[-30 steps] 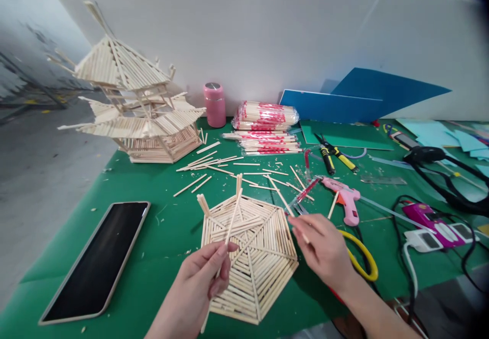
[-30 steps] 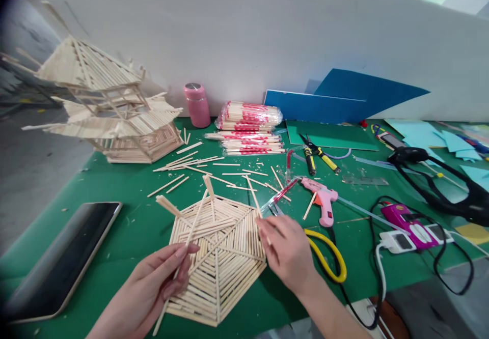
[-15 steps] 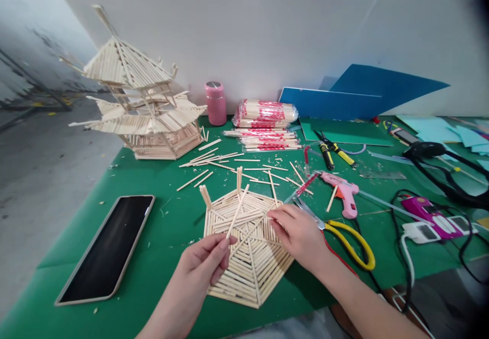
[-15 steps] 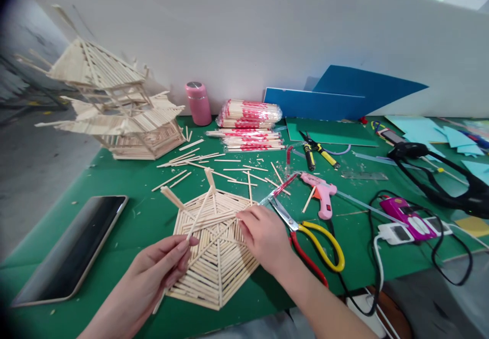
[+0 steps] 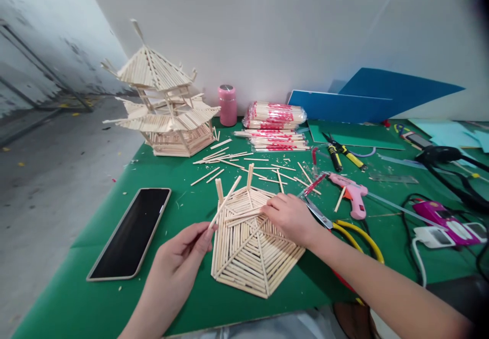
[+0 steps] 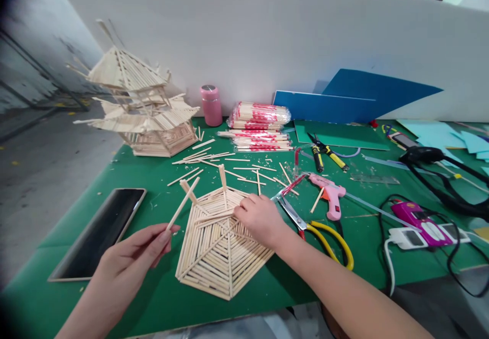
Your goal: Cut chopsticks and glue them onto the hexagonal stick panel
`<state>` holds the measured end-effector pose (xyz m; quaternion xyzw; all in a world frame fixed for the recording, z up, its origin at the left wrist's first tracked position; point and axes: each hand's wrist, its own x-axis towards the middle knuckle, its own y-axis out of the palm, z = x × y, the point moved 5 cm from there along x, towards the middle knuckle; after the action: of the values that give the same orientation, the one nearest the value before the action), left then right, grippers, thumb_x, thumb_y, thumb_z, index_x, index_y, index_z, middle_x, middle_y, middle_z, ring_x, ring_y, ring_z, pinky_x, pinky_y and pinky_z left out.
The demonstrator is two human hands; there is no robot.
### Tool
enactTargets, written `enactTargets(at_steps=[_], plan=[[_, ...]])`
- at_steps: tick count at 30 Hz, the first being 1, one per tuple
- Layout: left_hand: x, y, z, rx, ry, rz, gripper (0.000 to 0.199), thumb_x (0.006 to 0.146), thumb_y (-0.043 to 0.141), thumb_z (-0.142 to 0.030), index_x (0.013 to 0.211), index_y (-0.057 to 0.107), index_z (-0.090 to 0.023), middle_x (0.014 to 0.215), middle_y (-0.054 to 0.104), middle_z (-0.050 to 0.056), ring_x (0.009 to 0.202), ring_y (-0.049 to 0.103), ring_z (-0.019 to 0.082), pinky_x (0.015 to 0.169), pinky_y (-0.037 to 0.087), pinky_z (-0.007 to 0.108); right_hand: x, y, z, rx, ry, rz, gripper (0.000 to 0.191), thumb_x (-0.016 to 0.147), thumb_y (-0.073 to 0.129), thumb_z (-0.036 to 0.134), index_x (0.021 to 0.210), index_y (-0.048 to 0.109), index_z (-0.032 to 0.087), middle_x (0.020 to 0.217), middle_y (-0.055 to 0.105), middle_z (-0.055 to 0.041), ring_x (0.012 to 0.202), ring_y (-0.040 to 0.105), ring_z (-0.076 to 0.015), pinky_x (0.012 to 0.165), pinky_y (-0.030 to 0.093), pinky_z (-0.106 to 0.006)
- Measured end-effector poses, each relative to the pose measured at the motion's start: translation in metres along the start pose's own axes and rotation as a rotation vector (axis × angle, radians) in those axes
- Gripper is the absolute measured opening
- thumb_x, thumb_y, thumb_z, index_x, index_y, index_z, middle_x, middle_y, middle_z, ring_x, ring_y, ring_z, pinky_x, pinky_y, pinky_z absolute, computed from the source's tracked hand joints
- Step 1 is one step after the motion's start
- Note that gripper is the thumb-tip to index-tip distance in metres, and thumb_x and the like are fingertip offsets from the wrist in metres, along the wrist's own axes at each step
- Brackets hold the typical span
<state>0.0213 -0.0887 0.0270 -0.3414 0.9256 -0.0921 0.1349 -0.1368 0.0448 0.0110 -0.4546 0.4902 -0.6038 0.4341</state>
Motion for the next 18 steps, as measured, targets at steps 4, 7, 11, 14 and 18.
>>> enactTargets(at_steps=[4,7,11,14,18], plan=[[-0.001,0.005,-0.017,0.080,0.076,0.000,0.015,0.068,0.061,-0.028,0.081,0.065,-0.021,0.064,0.058,0.000,0.059,0.048,0.013,0.051,0.035,0.019,0.000,-0.007,-0.004,0.066,0.021,-0.042,0.017,0.080,0.044,0.014,0.088,0.058,0.017,0.084,0.060,-0.0065,0.080,0.048,-0.0188,0.067,0.033,-0.031],[-0.002,0.017,-0.024,0.026,0.059,0.037,0.011,0.070,0.059,-0.027,0.077,0.064,-0.019,0.057,0.053,-0.001,0.056,0.046,0.012,0.052,0.035,0.019,-0.007,-0.018,-0.007,0.128,0.114,-0.114,0.015,0.080,0.042,0.015,0.086,0.056,0.017,0.083,0.059,-0.0057,0.080,0.049,-0.0178,0.068,0.036,-0.030],[-0.004,0.056,-0.019,-0.284,-0.111,0.261,0.018,0.076,0.053,-0.029,0.081,0.062,-0.015,0.052,0.047,-0.002,0.050,0.041,0.009,0.049,0.032,0.019,-0.031,-0.025,-0.004,0.596,0.409,-0.261,0.008,0.081,0.041,0.019,0.084,0.048,0.017,0.071,0.052,-0.0007,0.062,0.048,-0.0117,0.056,0.040,-0.023],[-0.004,0.086,-0.011,-0.532,-0.256,0.306,0.026,0.073,0.056,-0.030,0.093,0.060,-0.014,0.060,0.049,-0.001,0.042,0.032,0.005,0.042,0.024,0.019,-0.045,-0.012,0.012,1.234,0.601,-0.325,0.005,0.077,0.048,0.023,0.076,0.045,0.019,0.066,0.046,0.0025,0.058,0.045,-0.0104,0.053,0.039,-0.021],[0.000,0.107,-0.004,-0.649,-0.327,0.269,0.023,0.068,0.063,-0.030,0.085,0.064,-0.015,0.062,0.052,-0.002,0.044,0.036,0.003,0.043,0.027,0.017,-0.045,-0.003,0.034,1.484,0.639,-0.338,0.010,0.077,0.050,0.026,0.073,0.047,0.018,0.064,0.045,0.0029,0.057,0.044,-0.0099,0.053,0.037,-0.021]])
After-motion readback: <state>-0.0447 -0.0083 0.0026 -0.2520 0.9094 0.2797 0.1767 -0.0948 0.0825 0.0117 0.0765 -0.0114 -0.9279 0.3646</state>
